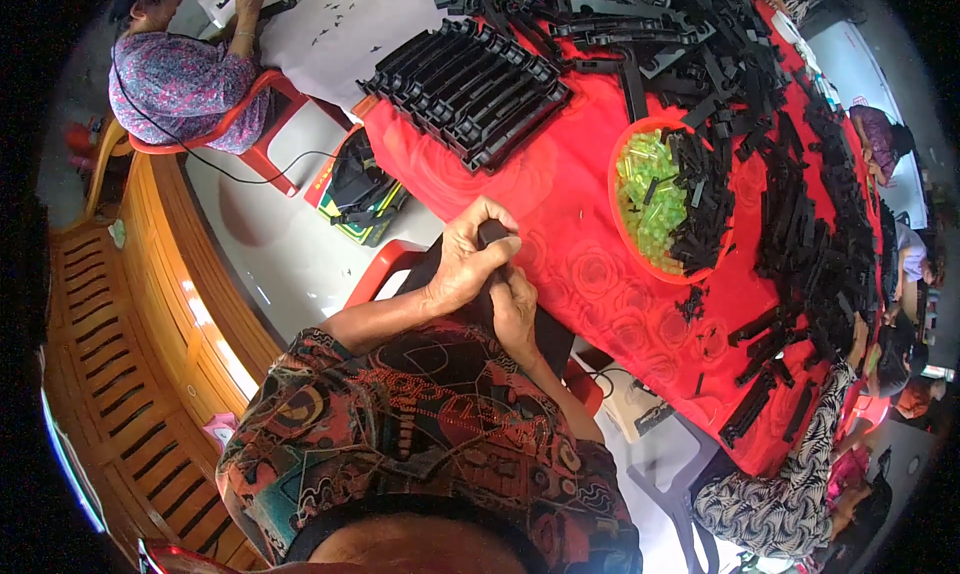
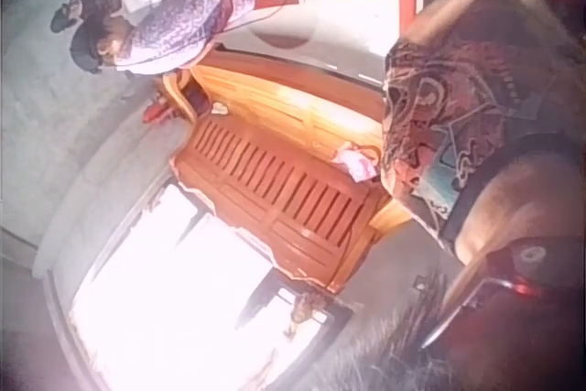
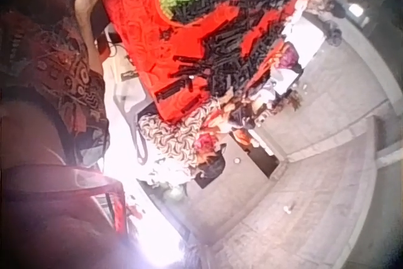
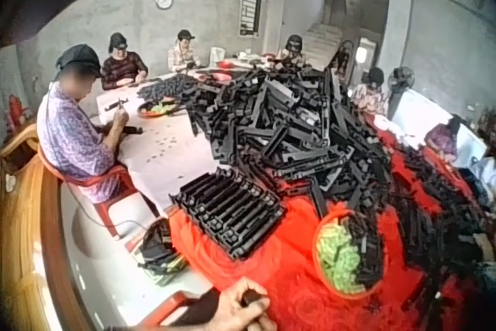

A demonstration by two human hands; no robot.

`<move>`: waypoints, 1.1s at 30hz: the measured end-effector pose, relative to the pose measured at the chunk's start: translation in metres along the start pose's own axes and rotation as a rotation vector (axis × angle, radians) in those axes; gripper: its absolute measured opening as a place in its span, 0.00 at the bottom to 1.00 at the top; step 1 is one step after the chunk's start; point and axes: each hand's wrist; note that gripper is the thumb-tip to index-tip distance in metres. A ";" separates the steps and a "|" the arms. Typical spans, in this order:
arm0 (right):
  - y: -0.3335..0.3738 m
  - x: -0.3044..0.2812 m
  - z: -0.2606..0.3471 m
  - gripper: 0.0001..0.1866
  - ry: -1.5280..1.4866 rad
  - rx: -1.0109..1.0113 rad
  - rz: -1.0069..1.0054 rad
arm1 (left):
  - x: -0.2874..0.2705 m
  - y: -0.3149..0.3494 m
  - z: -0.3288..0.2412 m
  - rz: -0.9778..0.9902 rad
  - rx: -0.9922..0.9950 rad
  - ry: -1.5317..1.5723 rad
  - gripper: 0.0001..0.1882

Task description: The person assembles plastic toy gun components by hand, specifically magazine-like parts, on a workshop table.

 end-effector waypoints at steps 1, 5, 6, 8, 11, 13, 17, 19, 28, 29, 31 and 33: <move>0.002 -0.001 -0.001 0.12 -0.023 -0.026 0.005 | 0.002 0.002 -0.001 -0.004 0.032 -0.025 0.07; 0.007 -0.002 0.003 0.13 -0.046 -0.047 0.004 | 0.006 0.009 -0.003 0.015 0.011 -0.059 0.08; 0.008 -0.004 0.007 0.15 -0.072 -0.048 0.046 | 0.007 0.010 -0.001 0.024 0.051 -0.081 0.08; 0.011 -0.004 0.013 0.18 -0.098 -0.053 0.085 | 0.009 0.013 0.002 0.033 0.107 -0.129 0.08; 0.010 0.000 0.017 0.19 -0.119 -0.055 -0.008 | 0.012 0.016 -0.002 0.093 0.078 -0.257 0.08; 0.009 0.001 0.016 0.19 -0.095 -0.054 -0.034 | 0.010 0.012 0.001 0.098 0.028 -0.266 0.08; 0.000 -0.008 0.015 0.18 0.192 0.051 0.060 | 0.002 -0.015 0.000 0.116 -0.077 -0.017 0.06; -0.007 -0.012 0.025 0.18 0.067 0.042 0.129 | -0.003 -0.029 0.003 0.096 -0.195 0.235 0.05; -0.013 -0.023 0.046 0.17 0.040 0.069 0.204 | -0.015 -0.055 0.012 0.097 -0.273 0.673 0.06; -0.014 -0.023 0.045 0.17 0.041 0.069 0.210 | -0.015 -0.054 0.010 0.105 -0.257 0.662 0.06; -0.015 -0.023 0.044 0.18 0.047 -0.026 0.201 | -0.014 -0.054 0.008 0.109 -0.242 0.677 0.06; -0.017 -0.021 0.050 0.19 0.039 -0.050 0.209 | -0.011 -0.053 0.003 0.119 -0.185 0.650 0.06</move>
Point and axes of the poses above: each hand's wrist, its own y-axis away from the middle knuckle, its own x-axis out of the palm, z = x × y
